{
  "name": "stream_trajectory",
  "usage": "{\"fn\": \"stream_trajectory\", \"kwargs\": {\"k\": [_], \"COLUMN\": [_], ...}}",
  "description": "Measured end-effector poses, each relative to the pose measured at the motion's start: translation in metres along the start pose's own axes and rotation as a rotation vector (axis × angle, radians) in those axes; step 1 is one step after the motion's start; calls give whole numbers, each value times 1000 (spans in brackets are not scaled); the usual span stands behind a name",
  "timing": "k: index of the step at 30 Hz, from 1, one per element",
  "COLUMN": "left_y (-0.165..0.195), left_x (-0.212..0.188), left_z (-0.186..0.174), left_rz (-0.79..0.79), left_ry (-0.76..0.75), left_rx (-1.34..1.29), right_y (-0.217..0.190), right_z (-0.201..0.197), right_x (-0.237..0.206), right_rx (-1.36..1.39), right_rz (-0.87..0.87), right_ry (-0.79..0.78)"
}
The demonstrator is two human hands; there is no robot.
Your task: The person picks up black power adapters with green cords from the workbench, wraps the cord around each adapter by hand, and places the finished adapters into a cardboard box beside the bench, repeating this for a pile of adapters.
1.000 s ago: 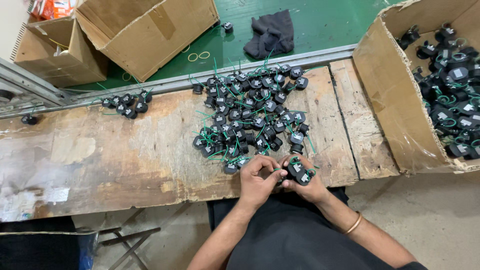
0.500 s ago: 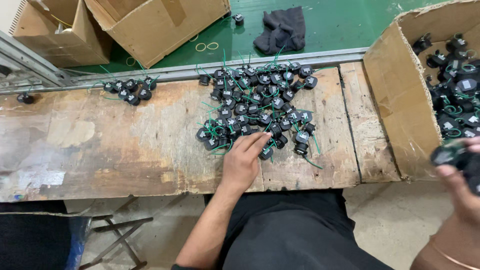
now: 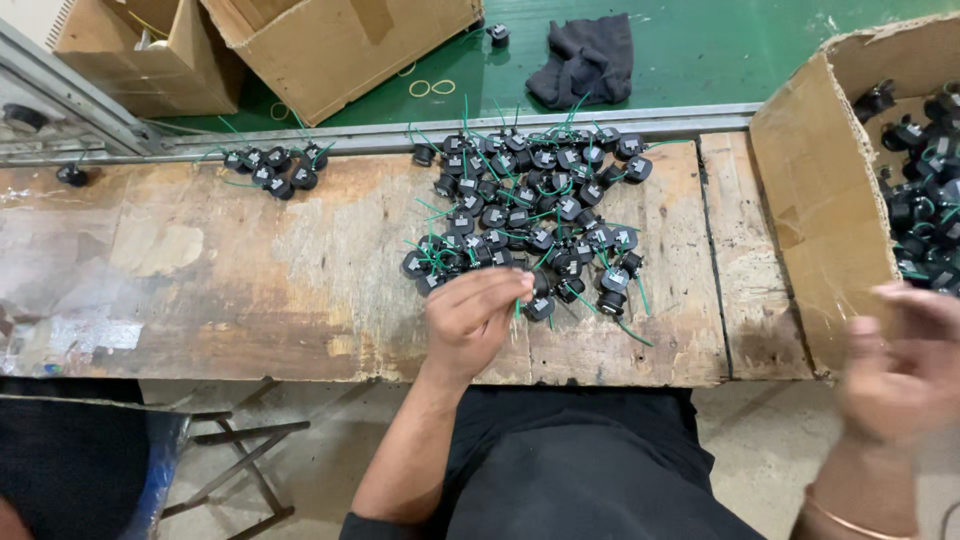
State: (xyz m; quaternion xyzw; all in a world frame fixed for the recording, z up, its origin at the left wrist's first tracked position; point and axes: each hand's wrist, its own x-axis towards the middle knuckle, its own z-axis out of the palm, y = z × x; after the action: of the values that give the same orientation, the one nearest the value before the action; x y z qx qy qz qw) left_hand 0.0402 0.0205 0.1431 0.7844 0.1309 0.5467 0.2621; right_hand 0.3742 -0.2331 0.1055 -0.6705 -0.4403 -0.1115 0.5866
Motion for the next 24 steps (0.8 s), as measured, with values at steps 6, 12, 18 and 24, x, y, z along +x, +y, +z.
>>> {"fn": "stream_trajectory", "kwargs": {"k": [6, 12, 18, 24], "left_y": [25, 19, 7, 5], "left_x": [-18, -41, -58, -50], "left_z": [21, 27, 36, 48], "left_rz": [-90, -31, -174, -321], "left_ry": [-259, -305, -342, -309], "left_rx": [-157, -74, -271, -338], "right_y": [-69, -58, -53, -72], "right_z": [131, 167, 155, 152], "right_x": [-62, -105, -107, -85], "right_rx": [452, 519, 376, 255], "right_rz": [150, 422, 378, 300], "right_ry": [-916, -966, -816, -788]}}
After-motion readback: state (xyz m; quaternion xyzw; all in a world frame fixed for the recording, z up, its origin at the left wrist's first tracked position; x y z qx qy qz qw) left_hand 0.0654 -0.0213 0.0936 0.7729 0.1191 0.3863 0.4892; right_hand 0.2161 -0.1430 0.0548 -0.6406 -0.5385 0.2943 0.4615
